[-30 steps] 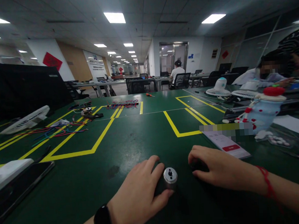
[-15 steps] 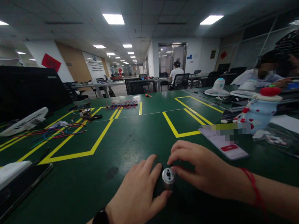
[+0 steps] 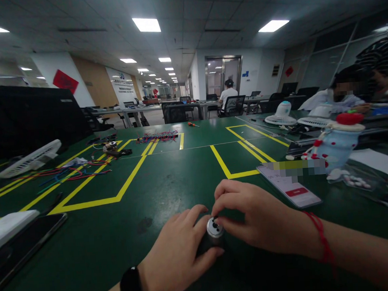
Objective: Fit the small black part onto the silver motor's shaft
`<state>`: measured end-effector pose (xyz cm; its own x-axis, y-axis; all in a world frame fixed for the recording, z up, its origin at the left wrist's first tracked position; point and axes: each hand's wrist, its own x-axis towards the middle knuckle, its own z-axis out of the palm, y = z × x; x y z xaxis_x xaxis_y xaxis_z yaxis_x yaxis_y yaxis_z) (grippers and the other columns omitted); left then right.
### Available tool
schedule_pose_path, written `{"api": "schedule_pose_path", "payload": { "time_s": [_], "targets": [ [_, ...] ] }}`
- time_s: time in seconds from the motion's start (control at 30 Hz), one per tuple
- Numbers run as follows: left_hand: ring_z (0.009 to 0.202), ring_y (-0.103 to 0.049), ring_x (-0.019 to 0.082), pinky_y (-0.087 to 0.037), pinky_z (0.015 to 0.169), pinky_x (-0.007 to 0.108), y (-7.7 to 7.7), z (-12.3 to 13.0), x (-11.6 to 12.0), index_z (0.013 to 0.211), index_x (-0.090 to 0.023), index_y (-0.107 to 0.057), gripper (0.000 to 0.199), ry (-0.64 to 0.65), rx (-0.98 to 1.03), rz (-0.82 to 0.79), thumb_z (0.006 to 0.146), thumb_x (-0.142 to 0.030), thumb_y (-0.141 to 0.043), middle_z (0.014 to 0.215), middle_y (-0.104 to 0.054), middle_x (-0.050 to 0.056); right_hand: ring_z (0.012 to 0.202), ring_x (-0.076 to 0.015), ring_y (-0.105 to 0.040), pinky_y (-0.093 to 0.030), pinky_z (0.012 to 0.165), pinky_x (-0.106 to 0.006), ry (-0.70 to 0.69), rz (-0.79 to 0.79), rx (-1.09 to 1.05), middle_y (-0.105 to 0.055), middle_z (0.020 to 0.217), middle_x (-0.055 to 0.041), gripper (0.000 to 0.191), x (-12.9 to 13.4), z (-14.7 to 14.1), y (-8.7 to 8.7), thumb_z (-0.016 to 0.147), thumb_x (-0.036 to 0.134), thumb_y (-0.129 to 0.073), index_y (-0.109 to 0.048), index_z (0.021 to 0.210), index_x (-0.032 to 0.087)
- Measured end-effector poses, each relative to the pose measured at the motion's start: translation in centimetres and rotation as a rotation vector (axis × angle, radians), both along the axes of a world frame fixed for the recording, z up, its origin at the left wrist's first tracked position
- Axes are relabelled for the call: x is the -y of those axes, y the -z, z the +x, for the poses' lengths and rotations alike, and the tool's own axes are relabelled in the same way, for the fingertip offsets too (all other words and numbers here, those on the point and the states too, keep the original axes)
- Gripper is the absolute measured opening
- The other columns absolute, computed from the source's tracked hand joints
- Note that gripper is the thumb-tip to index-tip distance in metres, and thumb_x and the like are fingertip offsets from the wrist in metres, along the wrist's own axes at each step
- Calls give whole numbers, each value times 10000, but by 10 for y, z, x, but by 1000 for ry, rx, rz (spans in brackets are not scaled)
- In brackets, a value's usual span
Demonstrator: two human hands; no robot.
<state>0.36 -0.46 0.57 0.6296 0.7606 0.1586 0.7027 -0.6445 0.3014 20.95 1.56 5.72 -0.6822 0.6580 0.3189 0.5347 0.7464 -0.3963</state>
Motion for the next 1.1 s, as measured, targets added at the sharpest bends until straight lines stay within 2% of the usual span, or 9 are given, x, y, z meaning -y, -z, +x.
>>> {"api": "schedule_pose_path", "payload": {
  "time_s": [0.1, 0.27, 0.47, 0.53, 0.63, 0.73, 0.87, 1.0, 1.1],
  "targets": [
    [1016, -538, 273, -447, 900, 436, 0, 0, -1, 1108, -236, -542, 254, 15, 27, -26, 892, -325, -642, 1217, -526, 58, 811, -158, -572, -446, 735, -283, -41, -35, 53, -612, 946, -36, 120, -3, -1, -1, 845, 191, -603, -702, 913, 199],
    [1012, -532, 251, -428, 909, 407, 2, -1, -4, 1125, -259, -540, 251, 75, 60, -52, 903, -299, -653, 1198, -529, 29, 821, -151, -578, -448, 749, -275, -79, -135, 60, -613, 964, -32, 143, -2, 2, -3, 841, 188, -604, -711, 935, 205],
    [1016, -526, 245, -429, 878, 392, 1, -3, -6, 1145, -281, -547, 254, 89, 63, -68, 913, -309, -648, 1227, -508, 11, 810, -137, -565, -457, 715, -257, -37, -342, -171, -595, 1020, -32, 208, -4, 18, 8, 861, 319, -635, -676, 1030, 207],
    [1028, -523, 248, -424, 886, 396, 1, -4, -7, 1141, -282, -553, 250, 88, 66, -73, 913, -321, -649, 1242, -499, 12, 781, -135, -555, -444, 675, -252, 53, -396, -290, -605, 957, -24, 209, -12, 28, 21, 881, 368, -609, -666, 981, 194],
    [1050, -518, 250, -419, 900, 401, 2, -6, -7, 1163, -283, -545, 262, 94, 67, -91, 923, -339, -636, 1263, -487, 16, 665, -123, -519, -412, 609, -252, 276, -500, -449, -562, 731, 11, 281, -29, 47, 46, 909, 424, -549, -623, 821, 168],
    [1080, -508, 256, -411, 917, 410, 2, -7, -8, 1198, -290, -527, 291, 99, 71, -106, 929, -344, -624, 1290, -476, 19, 591, -114, -479, -373, 545, -251, 437, -575, -538, -523, 662, 27, 352, -41, 60, 67, 910, 482, -515, -591, 785, 162],
    [1079, -510, 258, -408, 919, 406, 1, -6, -7, 1196, -285, -529, 311, 89, 96, -121, 908, -318, -644, 1283, -485, 23, 617, -121, -491, -385, 574, -259, 377, -567, -441, -543, 684, 19, 350, -41, 59, 72, 925, 470, -494, -611, 804, 162],
    [991, -536, 241, -427, 868, 374, 0, -4, -6, 1155, -259, -535, 349, 72, 156, -139, 855, -297, -709, 1177, -537, 22, 687, -136, -515, -392, 623, -272, 221, -378, -174, -576, 747, -2, 245, -29, 47, 62, 891, 362, -585, -630, 753, 165],
    [939, -543, 228, -433, 837, 351, 1, -4, -6, 1083, -241, -558, 280, 65, 183, -144, 853, -274, -714, 1109, -556, 14, 705, -135, -518, -407, 633, -268, 153, -284, -187, -574, 779, -7, 171, -20, 39, 55, 889, 279, -589, -622, 765, 167]
  ]
}}
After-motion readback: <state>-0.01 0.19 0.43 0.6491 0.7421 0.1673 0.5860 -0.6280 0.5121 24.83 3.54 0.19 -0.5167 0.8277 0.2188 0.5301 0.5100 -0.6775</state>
